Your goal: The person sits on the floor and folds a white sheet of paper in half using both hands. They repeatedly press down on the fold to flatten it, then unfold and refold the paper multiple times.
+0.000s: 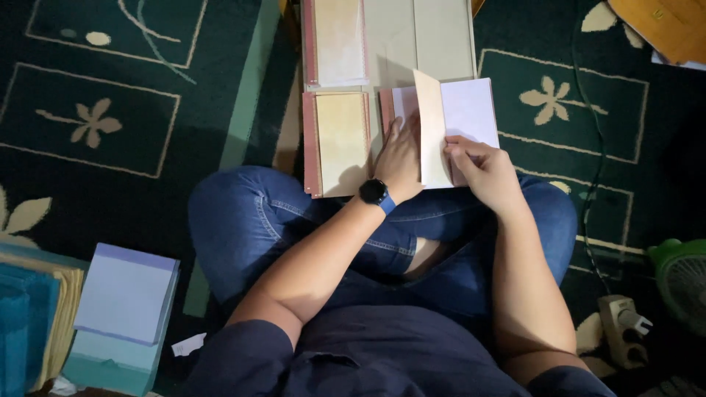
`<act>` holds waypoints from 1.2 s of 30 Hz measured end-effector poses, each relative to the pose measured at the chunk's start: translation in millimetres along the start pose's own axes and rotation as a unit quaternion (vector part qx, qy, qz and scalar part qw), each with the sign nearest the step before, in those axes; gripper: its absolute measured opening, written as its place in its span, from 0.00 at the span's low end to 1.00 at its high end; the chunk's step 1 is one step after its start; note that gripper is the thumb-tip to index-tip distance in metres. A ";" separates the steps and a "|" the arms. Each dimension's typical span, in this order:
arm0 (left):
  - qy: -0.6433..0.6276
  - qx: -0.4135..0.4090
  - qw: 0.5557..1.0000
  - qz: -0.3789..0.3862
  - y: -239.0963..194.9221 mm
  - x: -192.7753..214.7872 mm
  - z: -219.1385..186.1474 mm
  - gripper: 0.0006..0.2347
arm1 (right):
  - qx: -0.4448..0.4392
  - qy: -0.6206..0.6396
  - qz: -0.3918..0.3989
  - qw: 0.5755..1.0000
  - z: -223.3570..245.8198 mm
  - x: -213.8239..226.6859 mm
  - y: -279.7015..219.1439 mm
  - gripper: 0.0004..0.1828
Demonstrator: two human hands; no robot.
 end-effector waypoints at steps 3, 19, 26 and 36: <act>-0.297 0.077 0.937 -0.169 -1.8 -30.5 42.1 0.21 | 0.006 -0.044 -0.010 0.999 -9.5 -1.8 0.6 0.09; 0.153 0.067 0.984 0.058 -3.2 -29.1 13.9 0.27 | 0.170 -0.281 -0.029 0.944 -7.7 -20.8 7.2 0.08; 0.114 0.086 0.981 0.132 -3.1 -32.7 12.5 0.28 | 0.213 -0.319 -0.037 0.923 -0.3 -24.7 5.8 0.11; 0.127 0.070 0.985 0.095 -2.7 -31.4 14.6 0.29 | 0.225 -0.359 0.030 0.905 9.8 -54.6 49.2 0.34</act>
Point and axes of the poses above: each hand's wrist, its own y-axis towards the middle knuckle, its own x-axis out of the back of the hand, z = x × y, the point moved 8 cm from there along y, towards the middle knuckle, and after that the axes turned 6 degrees about y, right-handed, at the moved point
